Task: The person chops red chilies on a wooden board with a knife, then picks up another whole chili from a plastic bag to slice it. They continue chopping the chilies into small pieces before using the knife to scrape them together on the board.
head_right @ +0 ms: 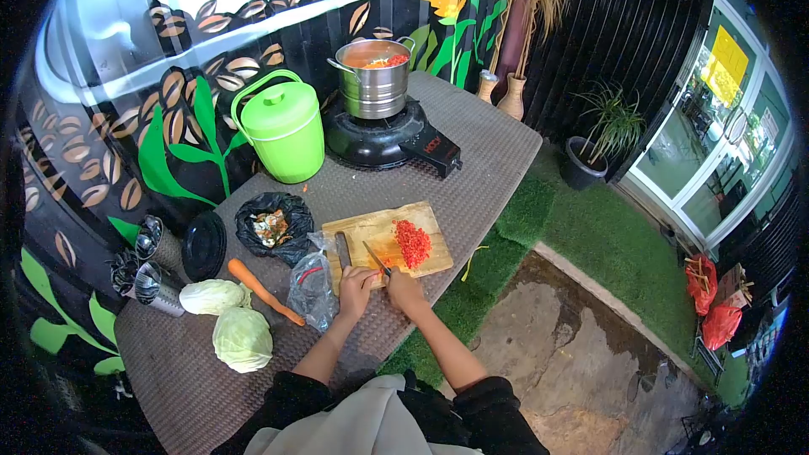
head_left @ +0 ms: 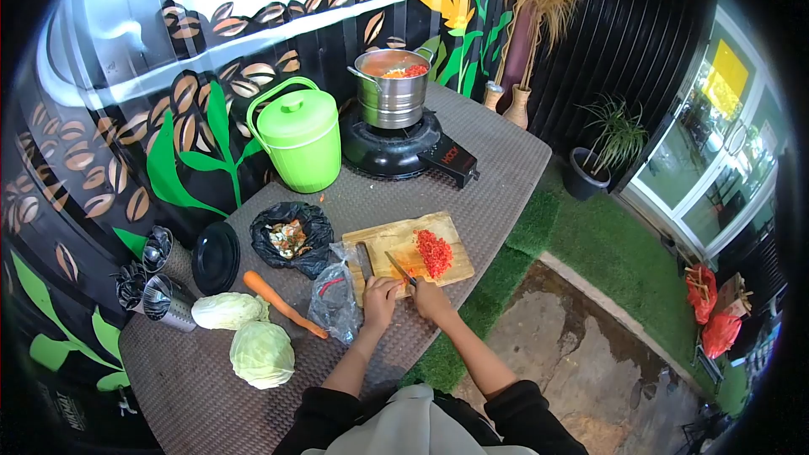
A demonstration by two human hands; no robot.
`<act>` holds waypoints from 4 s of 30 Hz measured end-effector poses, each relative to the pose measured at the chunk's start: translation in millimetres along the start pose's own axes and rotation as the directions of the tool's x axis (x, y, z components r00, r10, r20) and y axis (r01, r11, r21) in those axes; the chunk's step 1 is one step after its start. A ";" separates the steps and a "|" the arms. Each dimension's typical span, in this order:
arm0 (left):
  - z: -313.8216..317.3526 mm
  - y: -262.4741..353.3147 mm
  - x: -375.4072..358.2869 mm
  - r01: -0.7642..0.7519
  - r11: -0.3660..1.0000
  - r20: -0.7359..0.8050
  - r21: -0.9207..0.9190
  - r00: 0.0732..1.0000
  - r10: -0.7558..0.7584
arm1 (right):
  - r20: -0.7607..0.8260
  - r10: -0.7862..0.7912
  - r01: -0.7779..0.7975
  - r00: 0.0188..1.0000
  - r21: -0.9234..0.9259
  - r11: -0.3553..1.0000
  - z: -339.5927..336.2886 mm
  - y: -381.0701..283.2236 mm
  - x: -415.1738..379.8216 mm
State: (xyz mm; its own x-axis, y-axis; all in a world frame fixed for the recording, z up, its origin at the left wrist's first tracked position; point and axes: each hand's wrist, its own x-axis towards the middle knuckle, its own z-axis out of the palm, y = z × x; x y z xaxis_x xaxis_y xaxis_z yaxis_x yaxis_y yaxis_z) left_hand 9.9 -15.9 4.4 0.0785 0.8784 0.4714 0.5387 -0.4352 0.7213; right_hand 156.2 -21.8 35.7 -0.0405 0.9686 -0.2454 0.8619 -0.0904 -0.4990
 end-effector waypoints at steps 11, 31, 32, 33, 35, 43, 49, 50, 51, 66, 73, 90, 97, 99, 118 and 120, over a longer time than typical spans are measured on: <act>2.2 -3.1 1.3 -0.002 1.000 -0.013 0.005 1.000 0.002 | -0.053 -0.079 0.081 0.995 0.043 0.996 12.6 16.8 14.4; 2.8 -10.7 1.7 0.034 0.999 0.046 0.014 0.998 -0.035 | -0.123 0.061 -0.050 0.990 0.091 0.995 9.3 2.0 -2.4; 1.6 -11.1 3.1 0.036 0.999 0.041 0.018 0.998 -0.036 | -0.120 0.073 -0.058 0.990 0.122 0.991 6.6 5.8 -4.4; 2.4 -11.5 4.3 0.052 0.999 0.038 0.005 0.998 -0.052 | -0.119 0.070 -0.056 0.990 0.120 0.991 9.2 10.9 -3.9; 8.4 -11.6 5.1 0.070 0.997 0.033 -0.018 0.997 -0.070 | -0.227 -0.012 0.058 0.974 0.200 0.978 18.8 27.3 -4.6; 4.4 -0.4 3.6 0.062 0.998 -0.114 0.008 0.992 -0.060 | -0.250 -0.059 0.104 0.967 0.172 0.980 18.6 19.0 -25.6; 17.2 -3.9 12.8 0.051 0.998 0.015 -0.040 0.999 -0.051 | -0.304 0.056 -0.015 0.951 0.137 0.990 9.4 28.8 -19.0; 22.4 -5.4 13.6 0.049 0.998 0.019 -0.044 0.999 -0.048 | -0.325 0.045 0.004 0.945 0.149 0.989 8.3 27.4 -20.4; 26.3 -3.6 15.2 0.077 0.994 0.018 -0.073 0.997 -0.076 | -0.346 0.034 0.023 0.938 0.160 0.987 8.8 28.0 -20.4; 31.7 -0.9 11.4 -0.001 1.000 -0.014 0.020 1.000 0.001 | -0.247 -0.037 0.020 0.968 -0.072 0.997 -1.4 19.9 -27.0; 34.6 -3.8 11.7 0.006 1.000 -0.015 0.015 1.000 -0.006 | -0.201 0.015 -0.043 0.979 -0.134 0.990 17.3 16.5 -20.9; 25.9 3.6 14.1 0.042 0.998 -0.023 -0.046 0.999 -0.043 | -0.145 -0.012 0.008 0.989 -0.028 1.000 2.2 16.9 -0.7; 26.5 2.6 16.8 0.063 0.997 -0.029 -0.039 0.998 -0.064 | -0.176 0.081 -0.081 0.981 0.006 0.997 13.7 6.8 -12.8; 25.1 4.0 15.3 0.081 0.995 -0.033 -0.060 0.996 -0.083 | -0.175 0.013 -0.018 0.985 -0.025 1.000 8.4 8.5 -7.2; 24.3 -1.5 16.4 0.072 0.994 -0.005 -0.085 0.997 -0.073 | -0.148 0.097 -0.101 0.984 -0.021 0.995 11.6 1.4 -19.0; 24.5 -1.4 15.7 0.081 0.993 -0.003 -0.088 0.997 -0.082 | -0.158 0.054 -0.057 0.986 -0.019 0.998 11.4 5.8 -7.9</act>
State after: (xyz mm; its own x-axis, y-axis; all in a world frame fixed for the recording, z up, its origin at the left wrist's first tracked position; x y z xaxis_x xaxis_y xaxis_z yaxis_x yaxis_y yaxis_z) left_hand 30.9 3.4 -1.6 0.0318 0.9104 0.4124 0.4671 -0.3784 0.7992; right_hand 155.8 -32.7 25.3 0.0864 0.9868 -0.1371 0.8723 -0.1414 -0.4681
